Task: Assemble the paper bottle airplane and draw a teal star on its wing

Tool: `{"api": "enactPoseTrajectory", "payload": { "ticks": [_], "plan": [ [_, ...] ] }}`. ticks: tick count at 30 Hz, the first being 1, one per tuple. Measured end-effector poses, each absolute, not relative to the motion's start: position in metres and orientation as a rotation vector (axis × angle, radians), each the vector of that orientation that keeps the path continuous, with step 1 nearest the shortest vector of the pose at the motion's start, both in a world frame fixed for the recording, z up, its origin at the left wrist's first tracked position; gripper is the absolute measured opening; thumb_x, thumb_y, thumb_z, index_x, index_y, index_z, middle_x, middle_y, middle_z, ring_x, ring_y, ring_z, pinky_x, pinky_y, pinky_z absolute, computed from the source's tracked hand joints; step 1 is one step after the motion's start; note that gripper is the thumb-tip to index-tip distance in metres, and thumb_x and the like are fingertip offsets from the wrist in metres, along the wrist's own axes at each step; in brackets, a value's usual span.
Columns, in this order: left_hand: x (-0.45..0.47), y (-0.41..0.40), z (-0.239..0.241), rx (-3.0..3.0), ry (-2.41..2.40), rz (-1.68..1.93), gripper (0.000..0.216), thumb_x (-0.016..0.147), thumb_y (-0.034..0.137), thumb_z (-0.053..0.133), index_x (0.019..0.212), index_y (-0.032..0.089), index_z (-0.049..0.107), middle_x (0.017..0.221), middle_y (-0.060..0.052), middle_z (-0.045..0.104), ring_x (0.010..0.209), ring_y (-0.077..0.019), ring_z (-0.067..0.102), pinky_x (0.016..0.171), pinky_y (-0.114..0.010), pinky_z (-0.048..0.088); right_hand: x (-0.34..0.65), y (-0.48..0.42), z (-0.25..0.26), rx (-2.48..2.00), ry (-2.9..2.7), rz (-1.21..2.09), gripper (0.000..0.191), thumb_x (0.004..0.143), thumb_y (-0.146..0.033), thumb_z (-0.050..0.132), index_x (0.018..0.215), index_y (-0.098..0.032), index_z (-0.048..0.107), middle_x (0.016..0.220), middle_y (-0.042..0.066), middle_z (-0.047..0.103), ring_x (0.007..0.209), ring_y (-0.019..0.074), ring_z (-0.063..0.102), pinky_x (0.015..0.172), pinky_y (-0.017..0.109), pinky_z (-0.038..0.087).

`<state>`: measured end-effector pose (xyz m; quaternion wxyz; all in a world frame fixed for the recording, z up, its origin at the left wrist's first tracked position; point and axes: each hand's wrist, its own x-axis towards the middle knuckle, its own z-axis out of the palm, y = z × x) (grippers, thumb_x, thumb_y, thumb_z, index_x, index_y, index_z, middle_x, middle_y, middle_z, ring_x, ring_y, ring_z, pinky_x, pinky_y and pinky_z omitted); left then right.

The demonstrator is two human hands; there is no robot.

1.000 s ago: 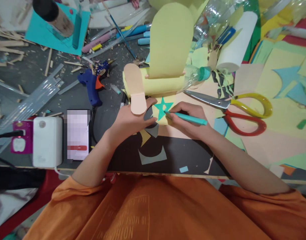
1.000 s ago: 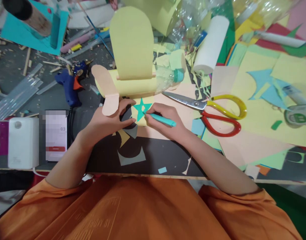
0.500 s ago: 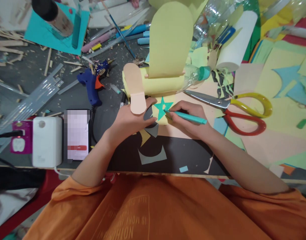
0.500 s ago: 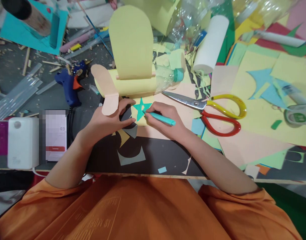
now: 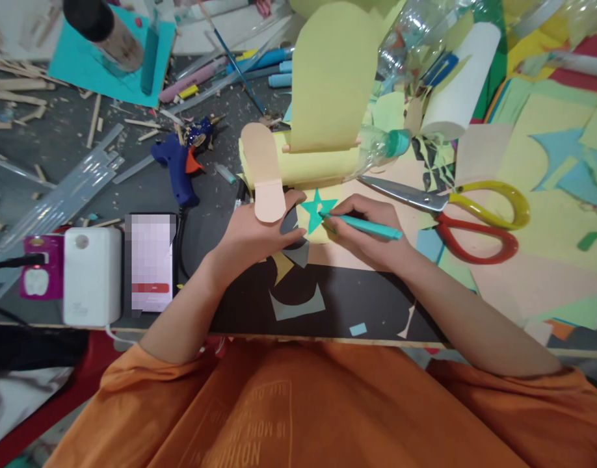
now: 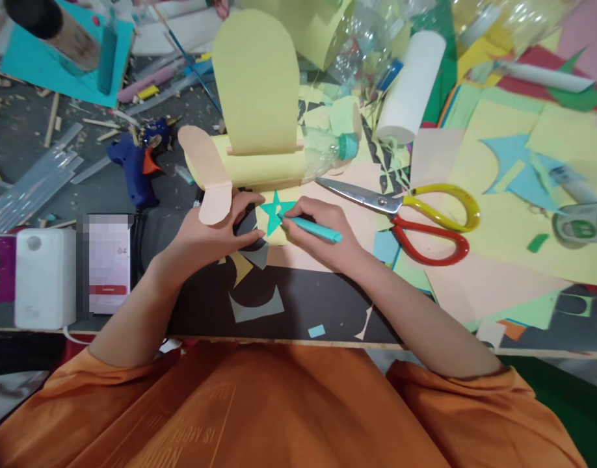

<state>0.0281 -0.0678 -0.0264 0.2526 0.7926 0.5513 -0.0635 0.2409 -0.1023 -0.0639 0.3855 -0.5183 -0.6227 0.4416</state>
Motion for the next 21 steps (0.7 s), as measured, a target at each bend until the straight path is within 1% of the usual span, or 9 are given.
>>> {"api": "enactPoseTrajectory", "payload": {
  "ticks": [6, 14, 21],
  "plan": [
    [0.0282, -0.0683, -0.0265, 2.168, 1.496, -0.163, 0.053, 0.091, 0.047, 0.058, 0.141, 0.032, 0.054, 0.117, -0.002, 0.069, 0.104, -0.0207, 0.065, 0.089, -0.027, 0.047, 0.2403, -0.1019, -0.0648, -1.325, -1.562, 1.102, 0.012, 0.088, -0.03, 0.066, 0.079, -0.021, 0.066, 0.07, -0.001, 0.064, 0.061, 0.0126, 0.055, 0.058, 0.027, 0.041],
    [0.0276, -0.0687, -0.0278, 2.173, 1.494, -0.161, 0.053, 0.091, 0.047, 0.058, 0.142, 0.033, 0.054, 0.121, -0.001, 0.069, 0.108, -0.0216, 0.065, 0.089, -0.028, 0.047, 0.241, -0.1016, -0.0637, -1.304, -1.625, 1.088, 0.013, 0.088, -0.03, 0.066, 0.079, -0.021, 0.067, 0.07, -0.001, 0.064, 0.062, 0.012, 0.054, 0.058, 0.026, 0.04],
    [0.0281, -0.0682, -0.0272, 2.172, 1.493, -0.164, 0.053, 0.091, 0.047, 0.057, 0.142, 0.032, 0.053, 0.122, -0.001, 0.069, 0.107, -0.0212, 0.065, 0.088, -0.027, 0.047, 0.241, -0.1016, -0.0654, -1.318, -1.603, 1.096, 0.014, 0.088, -0.032, 0.067, 0.079, -0.021, 0.066, 0.07, -0.001, 0.064, 0.062, 0.0125, 0.054, 0.058, 0.027, 0.04]
  ]
}}
